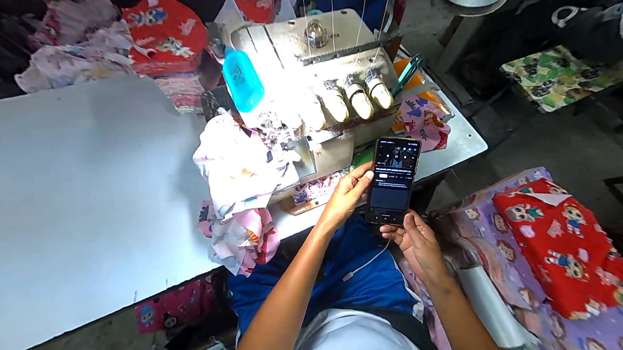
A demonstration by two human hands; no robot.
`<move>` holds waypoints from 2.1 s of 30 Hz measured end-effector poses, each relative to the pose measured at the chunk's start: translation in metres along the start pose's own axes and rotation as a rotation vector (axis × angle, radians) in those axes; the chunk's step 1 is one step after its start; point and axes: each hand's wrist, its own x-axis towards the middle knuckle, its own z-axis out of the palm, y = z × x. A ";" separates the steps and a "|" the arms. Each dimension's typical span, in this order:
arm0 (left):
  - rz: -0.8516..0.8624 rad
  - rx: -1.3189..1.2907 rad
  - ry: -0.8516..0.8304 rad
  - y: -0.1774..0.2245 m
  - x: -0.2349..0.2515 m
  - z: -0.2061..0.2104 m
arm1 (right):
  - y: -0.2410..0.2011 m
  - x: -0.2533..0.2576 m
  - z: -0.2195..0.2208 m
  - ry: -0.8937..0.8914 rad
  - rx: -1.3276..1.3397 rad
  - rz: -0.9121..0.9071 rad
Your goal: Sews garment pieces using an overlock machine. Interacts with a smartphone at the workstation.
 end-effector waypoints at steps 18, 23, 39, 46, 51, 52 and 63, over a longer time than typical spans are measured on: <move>0.101 0.162 -0.006 -0.003 0.002 0.010 | -0.179 0.151 -0.060 -0.399 -1.219 -0.434; 0.060 0.155 0.016 0.001 0.002 0.012 | -0.182 0.182 -0.035 -0.590 -1.351 -0.276; 0.081 0.242 -0.016 0.001 0.001 0.013 | -0.168 0.182 -0.032 -0.385 -1.333 -0.260; 0.126 0.265 -0.131 0.033 -0.024 0.020 | -0.118 0.098 -0.058 -0.057 -1.094 -0.548; 0.399 0.388 -0.248 0.091 -0.091 -0.001 | -0.063 0.043 -0.065 -0.255 -0.987 -0.437; 0.438 0.428 -0.183 0.105 -0.106 -0.014 | -0.053 0.039 -0.068 -0.295 -0.942 -0.430; 0.327 1.149 0.568 0.215 -0.103 -0.158 | -0.003 0.029 0.001 -0.463 -0.721 -0.408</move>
